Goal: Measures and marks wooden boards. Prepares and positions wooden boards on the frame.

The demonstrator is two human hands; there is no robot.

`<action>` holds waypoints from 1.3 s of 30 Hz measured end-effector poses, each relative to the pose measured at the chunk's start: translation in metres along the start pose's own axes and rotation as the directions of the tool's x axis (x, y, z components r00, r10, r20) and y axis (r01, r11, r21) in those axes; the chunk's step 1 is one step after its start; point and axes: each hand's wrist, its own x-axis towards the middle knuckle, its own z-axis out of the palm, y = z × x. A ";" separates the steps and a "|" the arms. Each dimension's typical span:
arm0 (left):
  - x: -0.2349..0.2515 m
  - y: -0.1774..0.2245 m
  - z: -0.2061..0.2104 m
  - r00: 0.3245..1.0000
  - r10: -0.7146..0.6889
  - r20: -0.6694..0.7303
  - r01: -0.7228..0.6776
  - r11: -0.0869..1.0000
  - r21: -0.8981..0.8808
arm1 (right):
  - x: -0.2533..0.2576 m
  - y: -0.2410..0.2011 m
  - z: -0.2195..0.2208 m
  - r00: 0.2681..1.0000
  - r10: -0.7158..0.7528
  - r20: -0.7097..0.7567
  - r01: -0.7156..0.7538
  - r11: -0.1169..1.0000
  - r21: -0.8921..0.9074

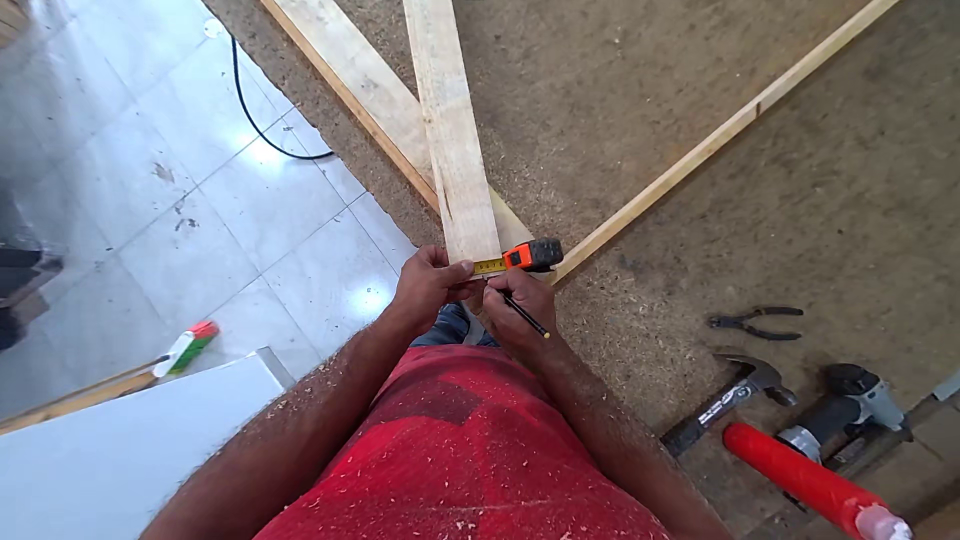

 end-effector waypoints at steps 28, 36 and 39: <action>-0.002 -0.001 -0.002 0.999 0.037 0.012 -0.037 0.999 0.032 | 0.006 -0.008 -0.001 0.996 -0.015 0.084 0.023 0.996 -0.090; -0.003 0.000 0.000 0.999 0.033 -0.007 -0.033 0.999 0.006 | 0.013 -0.014 -0.003 0.992 0.026 0.120 -0.009 0.990 -0.140; -0.003 -0.001 0.000 0.999 0.039 -0.009 -0.039 0.999 -0.002 | 0.014 -0.015 -0.003 0.992 0.031 0.119 -0.014 0.990 -0.138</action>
